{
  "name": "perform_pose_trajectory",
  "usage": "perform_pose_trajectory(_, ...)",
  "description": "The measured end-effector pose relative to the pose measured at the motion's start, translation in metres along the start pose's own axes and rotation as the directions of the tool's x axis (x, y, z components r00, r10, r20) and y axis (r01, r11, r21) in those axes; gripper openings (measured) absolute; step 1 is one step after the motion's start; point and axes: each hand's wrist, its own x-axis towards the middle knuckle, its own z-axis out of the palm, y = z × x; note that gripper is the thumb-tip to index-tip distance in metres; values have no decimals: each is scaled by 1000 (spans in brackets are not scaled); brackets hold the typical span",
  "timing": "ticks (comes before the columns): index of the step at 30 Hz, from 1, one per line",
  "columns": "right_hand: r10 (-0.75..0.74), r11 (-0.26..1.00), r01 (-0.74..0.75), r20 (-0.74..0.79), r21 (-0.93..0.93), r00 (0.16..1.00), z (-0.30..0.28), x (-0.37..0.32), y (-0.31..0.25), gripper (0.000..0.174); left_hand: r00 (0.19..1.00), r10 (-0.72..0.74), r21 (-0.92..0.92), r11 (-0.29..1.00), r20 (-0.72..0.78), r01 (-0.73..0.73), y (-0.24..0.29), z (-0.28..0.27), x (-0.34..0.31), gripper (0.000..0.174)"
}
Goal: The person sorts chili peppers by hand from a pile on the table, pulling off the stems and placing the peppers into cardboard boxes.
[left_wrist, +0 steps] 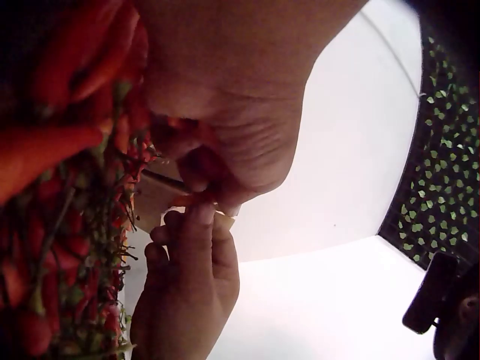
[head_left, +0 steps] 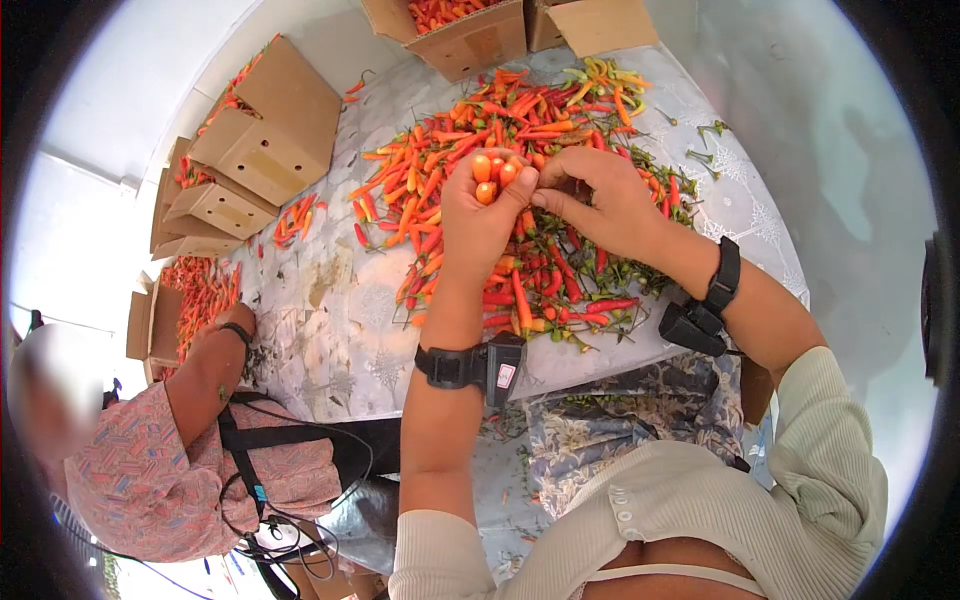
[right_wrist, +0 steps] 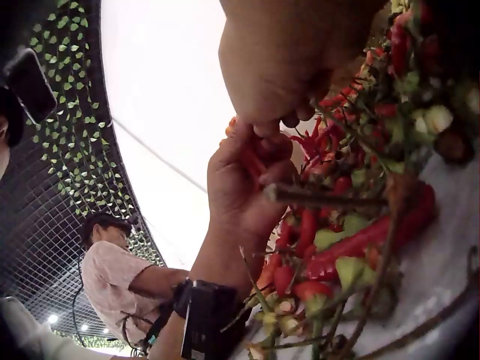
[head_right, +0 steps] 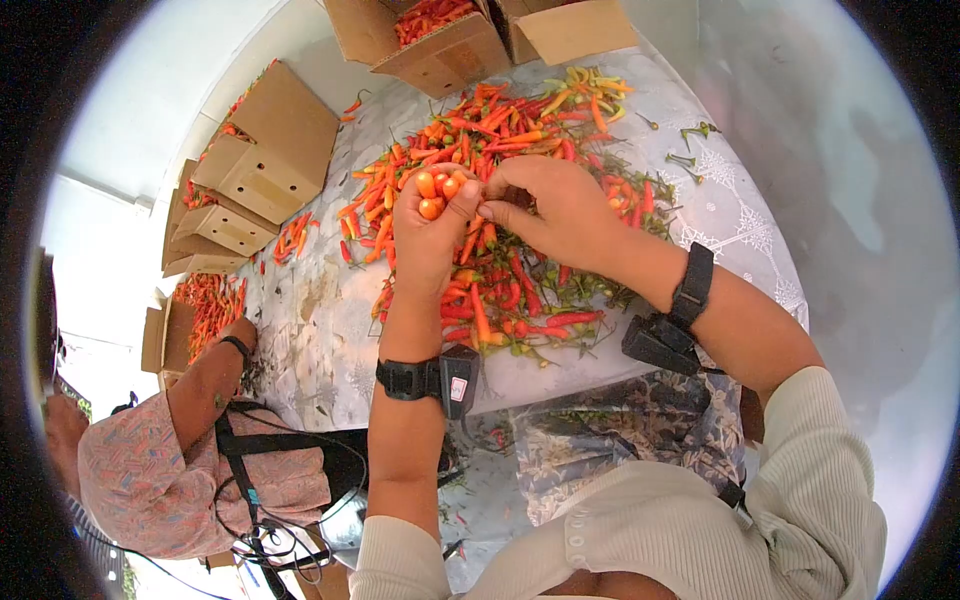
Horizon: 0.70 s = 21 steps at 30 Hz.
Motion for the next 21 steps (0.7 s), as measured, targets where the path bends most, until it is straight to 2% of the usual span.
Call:
perform_pose_trajectory(4, -109, 986, 108, -4, -129, 994, 0, 2, 12, 15, 991, -112, -109, 989, -73, 104, 8, -1, -1, 22)
perform_pose_trajectory(7, 87, 993, -86, 2, -79, 996, 2, 0, 11, 16, 989, -129, -157, 981, -76, 116, 6, -3, -1, 23)
perform_pose_trajectory(10, 45, 977, -31, 59, -213, 997, -2, 1, 16, 17, 995, -89, -136, 987, -54, 81, 4, 0, -2, 22)
perform_pose_trajectory(13, -71, 919, 142, 200, -368, 977, -6, -3, 19, 18, 999, -45, -75, 996, -7, 44, 1, 1, -3, 22)
perform_pose_trajectory(16, -77, 897, 177, 251, -405, 965, -5, -3, 25, 18, 999, -50, -45, 998, -10, 50, 3, 3, -3, 23)
perform_pose_trajectory(19, -53, 963, 45, -24, -266, 998, 0, 1, 19, 17, 999, -30, 42, 999, -20, 31, -2, -1, -3, 25)
perform_pose_trajectory(21, -7, 998, -1, -122, -62, 992, -3, 2, 5, 18, 999, -46, 108, 993, -26, 48, -1, 0, -4, 25)
